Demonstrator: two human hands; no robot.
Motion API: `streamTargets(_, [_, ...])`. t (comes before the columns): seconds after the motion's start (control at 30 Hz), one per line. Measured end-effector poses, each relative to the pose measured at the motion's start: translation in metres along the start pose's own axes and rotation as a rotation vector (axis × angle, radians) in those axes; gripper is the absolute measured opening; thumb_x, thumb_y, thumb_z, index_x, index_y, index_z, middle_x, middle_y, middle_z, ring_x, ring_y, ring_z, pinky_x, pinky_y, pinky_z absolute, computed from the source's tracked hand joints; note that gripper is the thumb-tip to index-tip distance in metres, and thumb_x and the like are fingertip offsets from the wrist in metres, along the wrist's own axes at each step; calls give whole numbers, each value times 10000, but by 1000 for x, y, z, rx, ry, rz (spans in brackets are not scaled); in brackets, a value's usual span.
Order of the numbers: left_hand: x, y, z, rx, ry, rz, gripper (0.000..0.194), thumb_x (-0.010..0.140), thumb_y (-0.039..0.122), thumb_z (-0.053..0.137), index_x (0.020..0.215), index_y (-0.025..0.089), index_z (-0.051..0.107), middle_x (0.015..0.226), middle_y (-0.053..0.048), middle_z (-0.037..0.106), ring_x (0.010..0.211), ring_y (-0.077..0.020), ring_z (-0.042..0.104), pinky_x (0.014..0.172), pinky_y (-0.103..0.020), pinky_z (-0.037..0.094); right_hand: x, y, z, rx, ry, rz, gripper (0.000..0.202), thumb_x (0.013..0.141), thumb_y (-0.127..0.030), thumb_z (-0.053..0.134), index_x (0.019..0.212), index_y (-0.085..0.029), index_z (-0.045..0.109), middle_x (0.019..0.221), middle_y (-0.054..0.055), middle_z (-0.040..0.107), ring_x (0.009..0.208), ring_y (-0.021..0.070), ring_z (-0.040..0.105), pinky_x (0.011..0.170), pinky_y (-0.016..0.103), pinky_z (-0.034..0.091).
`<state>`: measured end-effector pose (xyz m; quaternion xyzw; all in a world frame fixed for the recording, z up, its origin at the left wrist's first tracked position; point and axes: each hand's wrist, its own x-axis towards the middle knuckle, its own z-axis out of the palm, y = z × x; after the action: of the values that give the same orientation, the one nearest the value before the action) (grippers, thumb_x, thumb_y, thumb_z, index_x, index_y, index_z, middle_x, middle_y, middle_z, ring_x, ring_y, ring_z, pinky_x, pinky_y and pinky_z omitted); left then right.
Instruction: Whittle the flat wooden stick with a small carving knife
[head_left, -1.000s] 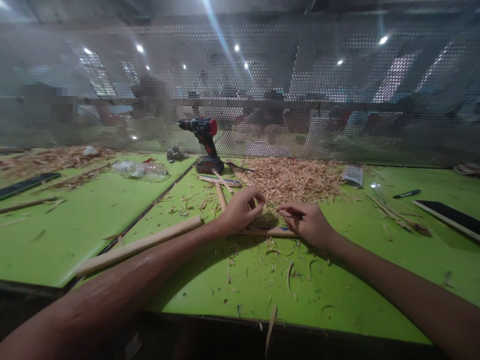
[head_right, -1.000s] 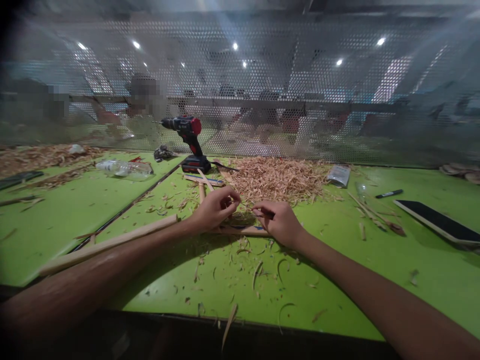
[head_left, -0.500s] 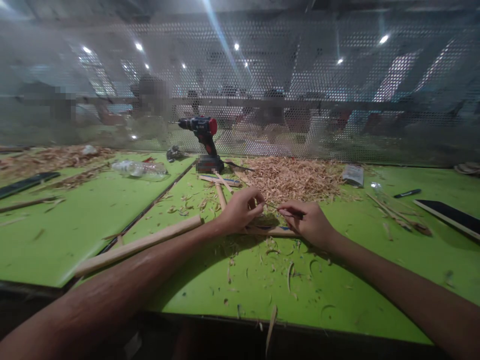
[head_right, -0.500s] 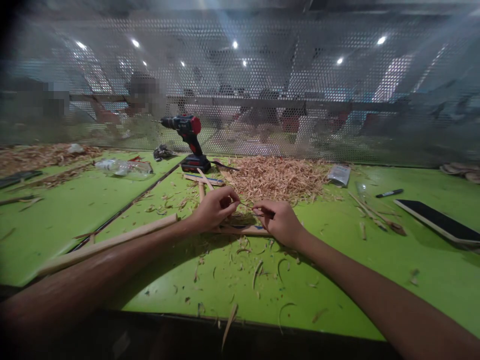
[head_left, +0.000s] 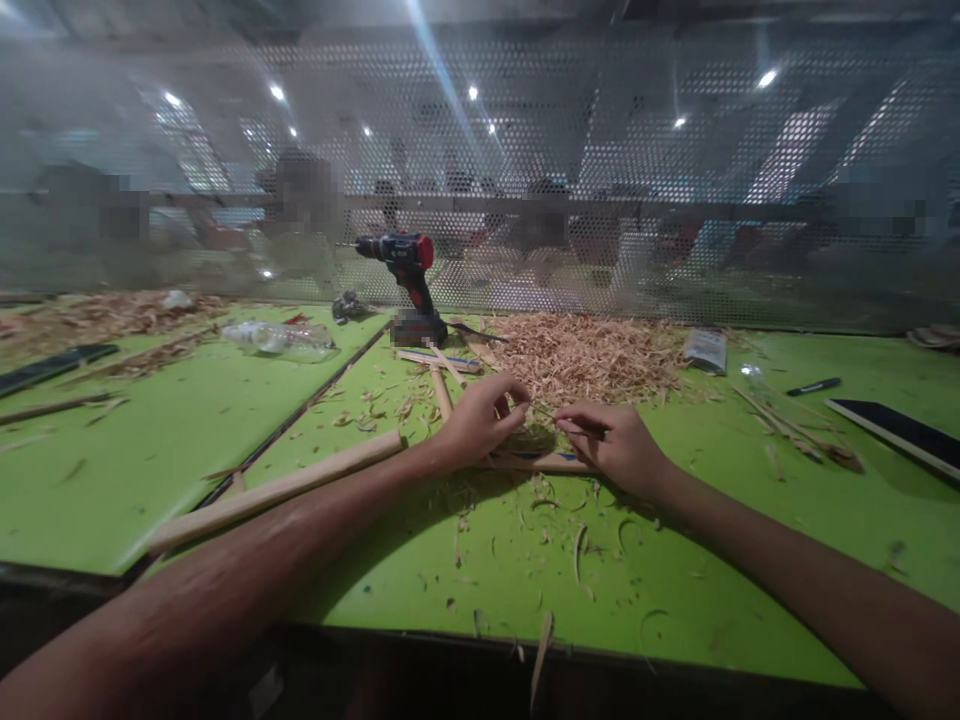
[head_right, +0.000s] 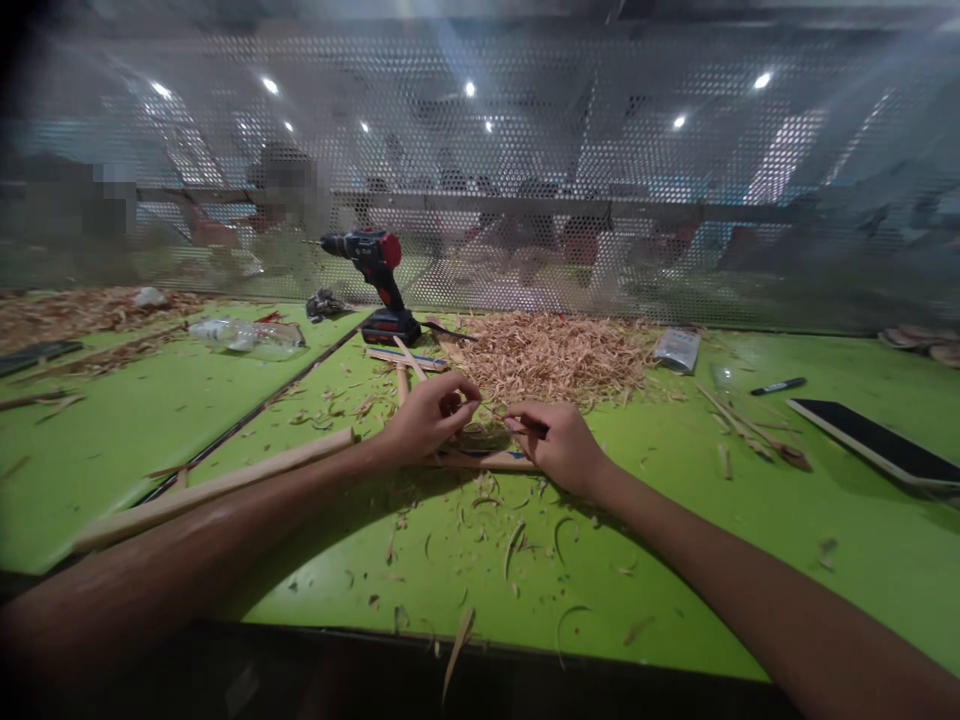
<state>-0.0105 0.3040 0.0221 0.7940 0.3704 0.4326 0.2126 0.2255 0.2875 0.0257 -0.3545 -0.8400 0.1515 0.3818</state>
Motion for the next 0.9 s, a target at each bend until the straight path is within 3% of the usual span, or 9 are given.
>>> streamTargets(0.2, [0,0,0,-8,-16,27,70,922,132,610,866,168,634,750,13,599,628,-94,525,586,-216,405,2,-3,-2,12,-7,4,253,971,-314,618,939,-158,815,761,73,777,601,169,628,573,287,472])
streamTargets(0.53, [0,0,0,0,-12,1,120,878,120,634,778,177,598,655,45,536,599,-93,477,593,-223,372,2,-2,0,-4,0,-19,244,965,-301,618,936,-164,817,803,76,796,640,173,658,618,297,498])
streamTargets(0.9, [-1,3,-1,1,16,23,128,811,76,606,746,180,570,690,32,536,631,-104,484,595,-222,360,-2,-3,2,-2,-39,-26,235,962,-293,625,963,-171,826,799,75,797,641,182,667,627,308,516])
